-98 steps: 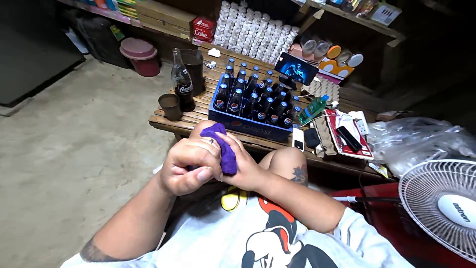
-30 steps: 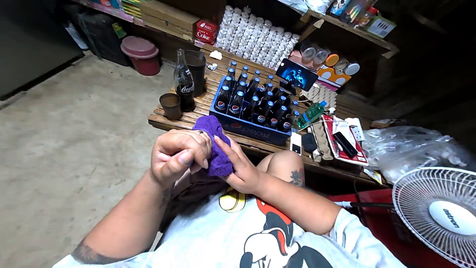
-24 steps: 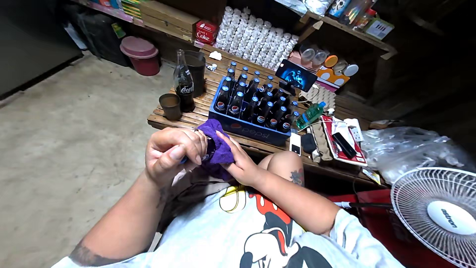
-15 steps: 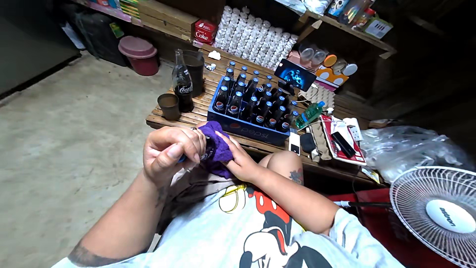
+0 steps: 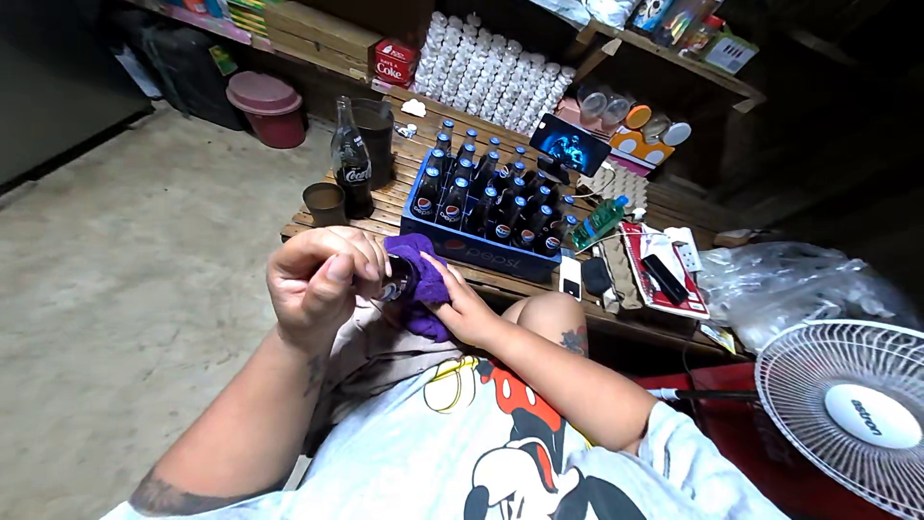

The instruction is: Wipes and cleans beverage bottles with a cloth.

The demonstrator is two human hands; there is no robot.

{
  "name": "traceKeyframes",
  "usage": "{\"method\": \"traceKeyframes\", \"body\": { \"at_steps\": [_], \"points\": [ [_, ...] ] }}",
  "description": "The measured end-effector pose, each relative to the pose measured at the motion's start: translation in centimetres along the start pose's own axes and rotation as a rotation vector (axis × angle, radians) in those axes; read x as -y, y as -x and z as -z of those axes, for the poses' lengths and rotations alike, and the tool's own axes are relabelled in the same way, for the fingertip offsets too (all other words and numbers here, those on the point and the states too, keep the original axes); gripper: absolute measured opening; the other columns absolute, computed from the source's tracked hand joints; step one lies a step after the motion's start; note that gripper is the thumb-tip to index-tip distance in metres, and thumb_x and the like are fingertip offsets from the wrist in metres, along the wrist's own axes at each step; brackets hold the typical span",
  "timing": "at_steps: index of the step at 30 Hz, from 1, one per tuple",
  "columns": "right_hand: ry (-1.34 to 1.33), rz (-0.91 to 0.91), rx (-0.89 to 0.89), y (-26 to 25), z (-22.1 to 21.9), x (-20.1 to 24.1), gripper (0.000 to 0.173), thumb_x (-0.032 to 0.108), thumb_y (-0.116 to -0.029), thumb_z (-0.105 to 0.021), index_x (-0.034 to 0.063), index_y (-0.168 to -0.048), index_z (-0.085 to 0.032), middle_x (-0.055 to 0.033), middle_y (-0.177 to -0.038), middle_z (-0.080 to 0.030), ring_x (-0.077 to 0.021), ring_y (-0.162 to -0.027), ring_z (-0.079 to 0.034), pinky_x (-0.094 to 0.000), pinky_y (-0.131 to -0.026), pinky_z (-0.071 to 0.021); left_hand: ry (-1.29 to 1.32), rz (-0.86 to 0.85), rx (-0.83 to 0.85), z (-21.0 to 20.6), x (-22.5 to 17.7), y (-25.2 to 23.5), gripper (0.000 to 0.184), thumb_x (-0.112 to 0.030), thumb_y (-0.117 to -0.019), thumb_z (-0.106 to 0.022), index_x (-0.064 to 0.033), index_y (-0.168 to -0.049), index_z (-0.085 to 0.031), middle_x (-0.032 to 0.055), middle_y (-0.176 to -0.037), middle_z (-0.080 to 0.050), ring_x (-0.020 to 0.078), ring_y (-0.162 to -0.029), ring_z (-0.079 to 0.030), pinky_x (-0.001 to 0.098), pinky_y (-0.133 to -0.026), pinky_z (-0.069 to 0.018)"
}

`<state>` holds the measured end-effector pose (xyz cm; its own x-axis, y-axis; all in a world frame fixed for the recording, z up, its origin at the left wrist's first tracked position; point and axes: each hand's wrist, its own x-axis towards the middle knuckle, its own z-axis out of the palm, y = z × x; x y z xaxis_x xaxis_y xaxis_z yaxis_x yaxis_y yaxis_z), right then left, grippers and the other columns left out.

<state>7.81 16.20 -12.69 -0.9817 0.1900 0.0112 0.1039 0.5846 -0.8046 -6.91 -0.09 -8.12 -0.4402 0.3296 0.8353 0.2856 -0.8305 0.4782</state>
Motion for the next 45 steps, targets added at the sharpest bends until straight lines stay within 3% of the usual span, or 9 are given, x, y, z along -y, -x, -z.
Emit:
{"method": "traceKeyframes", "body": {
  "at_steps": [6,9,15,20,27,36,39,42,45],
  "points": [
    [-0.039,-0.031,-0.028,-0.1,-0.1,0.0,0.065,0.021,-0.1027,-0.055,0.0069,-0.161,-0.029,-0.0271,-0.155,-0.041,-0.0320,-0.145,-0.041,-0.0433,-0.121,-0.0325,-0.177,0.296,-0.316,-0.8,-1.2,-1.5,0.024,-0.036,-0.1103,-0.040,-0.0226,-0.103,-0.059,-0.0080,-0.092,-0.069,0.0111,-0.088,-0.071,0.0344,-0.087,-0.0608],
    [-0.081,-0.042,-0.043,0.1,-0.2,0.2,0.065,0.021,-0.1027,-0.055,0.0058,-0.160,-0.030,-0.0268,-0.156,-0.040,-0.0316,-0.145,-0.041,-0.0423,-0.121,-0.0328,-0.091,0.331,-0.437,-1.1,-1.5,-1.6,0.037,-0.030,-0.1108,-0.028,-0.0239,-0.086,-0.055,-0.0094,-0.074,-0.060,0.0083,-0.071,-0.063,0.0298,-0.075,-0.0578],
    [-0.290,0.135,-0.238,0.9,-0.1,0.1,0.063,0.021,-0.0996,-0.054,0.0008,-0.156,-0.036,-0.0280,-0.155,-0.039,-0.0290,-0.144,-0.041,-0.0427,-0.120,-0.0346,0.172,0.041,-0.082,-1.6,-2.8,0.3,0.041,-0.041,-0.1046,-0.046,-0.0219,-0.070,-0.061,-0.0100,-0.058,-0.056,0.0060,-0.058,-0.059,0.0282,-0.069,-0.0543],
    [-0.648,0.303,-0.369,2.1,0.6,1.2,0.084,0.058,-0.0960,-0.058,-0.0039,-0.148,-0.037,-0.0005,-0.136,-0.059,0.0013,-0.120,-0.057,-0.0244,-0.106,-0.0485,0.456,-0.074,0.018,-0.1,-4.1,0.5,0.046,-0.035,-0.1012,-0.047,-0.0127,-0.062,-0.053,-0.0024,-0.054,-0.050,0.0144,-0.057,-0.058,0.0376,-0.073,-0.0542],
    [-1.252,0.050,-0.278,1.9,1.1,1.2,0.051,0.055,-0.0883,-0.071,0.0107,-0.113,-0.063,-0.0026,-0.095,-0.073,-0.0104,-0.092,-0.071,-0.0317,-0.086,-0.0591,0.469,-0.097,-0.063,1.0,-4.1,1.3,0.046,-0.035,-0.0986,-0.049,-0.0126,-0.059,-0.048,-0.0012,-0.053,-0.047,0.0162,-0.054,-0.054,0.0389,-0.069,-0.0524],
    [-1.414,-0.219,-0.259,1.3,1.2,1.0,0.036,0.028,-0.1097,-0.029,0.0063,-0.118,-0.057,-0.0095,-0.098,-0.071,-0.0166,-0.094,-0.071,-0.0352,-0.085,-0.0593,0.485,-0.098,-0.153,1.5,-4.3,1.1,0.045,-0.033,-0.0974,-0.049,-0.0119,-0.058,-0.047,-0.0002,-0.051,-0.045,0.0173,-0.051,-0.053,0.0379,-0.062,-0.0516],
    [-1.462,-0.207,-0.191,1.5,1.6,1.1,0.028,0.031,-0.1051,-0.049,0.0074,-0.114,-0.060,-0.0091,-0.096,-0.073,-0.0158,-0.091,-0.072,-0.0340,-0.084,-0.0605,0.474,-0.093,-0.199,1.8,-4.3,1.3,0.045,-0.034,-0.0979,-0.048,-0.0126,-0.058,-0.047,-0.0004,-0.051,-0.046,0.0166,-0.051,-0.053,0.0369,-0.062,-0.0518],
    [-1.516,-0.134,-0.091,1.7,1.7,0.8,0.044,0.038,-0.0812,-0.084,0.0090,-0.109,-0.067,-0.0080,-0.095,-0.076,-0.0150,-0.090,-0.074,-0.0338,-0.085,-0.0616,0.488,-0.106,-0.240,2.1,-4.1,1.1,0.045,-0.035,-0.0981,-0.046,-0.0121,-0.059,-0.046,0.0000,-0.051,-0.044,0.0167,-0.050,-0.052,0.0367,-0.060,-0.0517],
    [-1.514,-0.106,-0.062,1.9,1.8,0.7,0.049,0.037,-0.0740,-0.090,0.0099,-0.108,-0.067,-0.0074,-0.096,-0.076,-0.0148,-0.091,-0.074,-0.0338,-0.085,-0.0616,0.494,-0.097,-0.250,2.5,-3.9,1.3,0.047,-0.036,-0.0981,-0.044,-0.0123,-0.058,-0.044,0.0001,-0.050,-0.044,0.0172,-0.049,-0.052,0.0369,-0.059,-0.0509]
  ]
}}
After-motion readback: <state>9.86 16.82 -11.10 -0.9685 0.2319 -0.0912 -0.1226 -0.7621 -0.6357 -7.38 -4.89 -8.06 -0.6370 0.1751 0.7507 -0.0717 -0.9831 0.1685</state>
